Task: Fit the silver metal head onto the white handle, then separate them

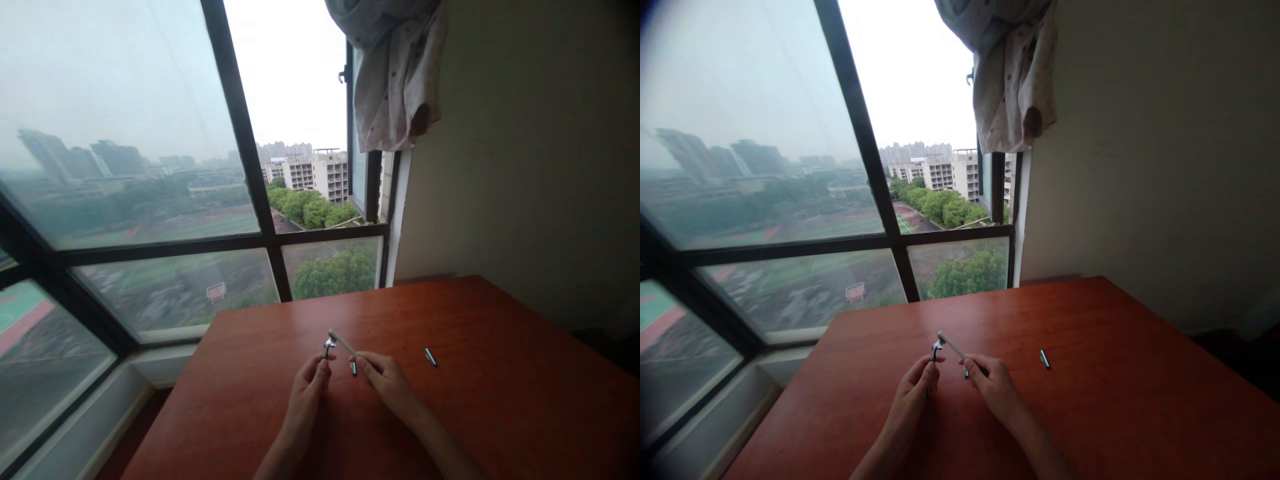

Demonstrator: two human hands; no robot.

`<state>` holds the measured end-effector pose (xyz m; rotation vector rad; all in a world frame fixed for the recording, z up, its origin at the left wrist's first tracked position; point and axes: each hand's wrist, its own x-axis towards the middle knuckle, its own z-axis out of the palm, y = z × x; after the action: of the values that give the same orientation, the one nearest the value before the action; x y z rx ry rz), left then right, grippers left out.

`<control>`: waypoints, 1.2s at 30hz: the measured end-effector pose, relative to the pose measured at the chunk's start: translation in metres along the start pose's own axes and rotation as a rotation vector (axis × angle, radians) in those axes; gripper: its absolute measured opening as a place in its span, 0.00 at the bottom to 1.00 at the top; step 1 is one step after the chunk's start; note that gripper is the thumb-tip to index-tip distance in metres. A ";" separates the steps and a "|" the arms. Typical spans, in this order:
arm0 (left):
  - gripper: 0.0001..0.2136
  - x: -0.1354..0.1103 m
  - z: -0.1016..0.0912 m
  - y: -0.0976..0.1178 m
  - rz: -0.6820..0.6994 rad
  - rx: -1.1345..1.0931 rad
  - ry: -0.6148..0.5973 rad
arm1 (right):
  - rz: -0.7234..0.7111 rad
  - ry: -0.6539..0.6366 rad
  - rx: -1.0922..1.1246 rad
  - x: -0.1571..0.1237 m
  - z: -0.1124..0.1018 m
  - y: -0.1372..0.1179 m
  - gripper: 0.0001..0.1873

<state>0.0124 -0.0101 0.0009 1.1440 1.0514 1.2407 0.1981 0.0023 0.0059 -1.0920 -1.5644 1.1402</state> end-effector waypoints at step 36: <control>0.17 0.011 -0.012 -0.009 0.016 -0.142 -0.007 | -0.038 0.033 -0.034 -0.002 0.003 -0.005 0.23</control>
<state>0.0026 0.0017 -0.0092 1.0488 0.9348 1.3021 0.1952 -0.0013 0.0104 -1.0937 -1.5779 1.0689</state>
